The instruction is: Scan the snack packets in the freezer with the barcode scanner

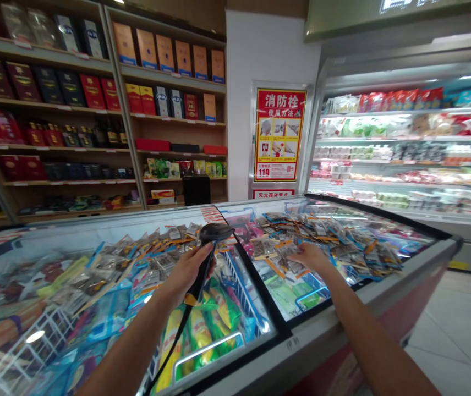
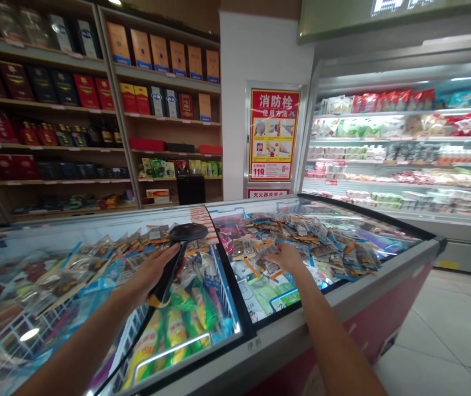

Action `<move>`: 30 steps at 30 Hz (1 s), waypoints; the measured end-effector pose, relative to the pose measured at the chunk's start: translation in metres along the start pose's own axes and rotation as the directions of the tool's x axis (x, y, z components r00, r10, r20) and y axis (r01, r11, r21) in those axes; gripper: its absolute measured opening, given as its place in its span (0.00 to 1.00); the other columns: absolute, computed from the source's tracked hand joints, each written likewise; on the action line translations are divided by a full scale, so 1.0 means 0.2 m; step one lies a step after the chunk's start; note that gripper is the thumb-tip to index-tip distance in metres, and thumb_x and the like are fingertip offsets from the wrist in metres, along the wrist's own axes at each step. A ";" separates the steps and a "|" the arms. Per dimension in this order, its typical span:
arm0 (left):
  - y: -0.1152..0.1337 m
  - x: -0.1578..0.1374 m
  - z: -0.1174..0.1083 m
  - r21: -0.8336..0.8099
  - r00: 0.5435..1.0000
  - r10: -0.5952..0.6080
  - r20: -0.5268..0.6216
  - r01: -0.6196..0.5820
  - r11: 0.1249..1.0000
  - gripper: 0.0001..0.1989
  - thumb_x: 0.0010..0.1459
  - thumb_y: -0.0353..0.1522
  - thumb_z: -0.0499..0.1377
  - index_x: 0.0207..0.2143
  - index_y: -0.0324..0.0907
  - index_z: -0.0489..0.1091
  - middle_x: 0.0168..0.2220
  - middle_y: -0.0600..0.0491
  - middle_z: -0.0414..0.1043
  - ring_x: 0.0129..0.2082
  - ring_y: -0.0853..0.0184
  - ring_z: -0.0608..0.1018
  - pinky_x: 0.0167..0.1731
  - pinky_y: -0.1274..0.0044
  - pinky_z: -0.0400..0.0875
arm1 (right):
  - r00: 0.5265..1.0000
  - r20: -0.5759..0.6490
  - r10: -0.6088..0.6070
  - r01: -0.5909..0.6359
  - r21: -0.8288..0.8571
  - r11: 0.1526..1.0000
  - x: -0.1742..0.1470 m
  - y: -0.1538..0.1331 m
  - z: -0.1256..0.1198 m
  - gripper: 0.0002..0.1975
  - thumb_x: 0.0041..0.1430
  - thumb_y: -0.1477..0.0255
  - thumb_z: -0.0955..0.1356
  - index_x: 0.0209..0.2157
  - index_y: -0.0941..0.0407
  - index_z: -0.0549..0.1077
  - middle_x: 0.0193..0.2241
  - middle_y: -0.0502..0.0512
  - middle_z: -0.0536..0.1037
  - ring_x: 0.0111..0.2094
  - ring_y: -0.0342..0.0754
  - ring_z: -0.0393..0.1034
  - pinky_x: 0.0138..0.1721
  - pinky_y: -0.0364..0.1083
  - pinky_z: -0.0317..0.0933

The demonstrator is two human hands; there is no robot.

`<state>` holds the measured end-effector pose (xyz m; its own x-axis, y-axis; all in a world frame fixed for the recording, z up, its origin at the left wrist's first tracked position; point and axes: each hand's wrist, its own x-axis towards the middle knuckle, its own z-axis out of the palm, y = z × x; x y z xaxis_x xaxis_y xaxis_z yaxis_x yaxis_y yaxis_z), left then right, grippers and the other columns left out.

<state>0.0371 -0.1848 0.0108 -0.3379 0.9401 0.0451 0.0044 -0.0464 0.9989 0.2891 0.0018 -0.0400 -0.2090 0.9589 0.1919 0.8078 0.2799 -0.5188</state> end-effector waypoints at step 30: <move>0.08 -0.07 -0.09 0.002 0.994 0.028 0.103 -0.028 1.000 0.18 0.47 0.44 0.53 0.24 0.36 0.65 0.20 0.54 0.66 0.18 0.75 0.67 0.17 0.83 0.59 | 0.945 -0.188 -0.267 0.319 0.706 0.632 0.23 -0.44 0.33 0.19 0.42 0.78 0.60 0.40 0.60 0.66 0.36 0.54 0.74 0.37 0.47 0.69 0.39 0.45 0.61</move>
<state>0.0240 -0.2048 0.0256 -0.2392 0.9682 0.0739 0.0155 -0.0723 0.9973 0.1723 0.0244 -0.0407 -0.3093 0.8228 0.4767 0.0547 0.5159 -0.8549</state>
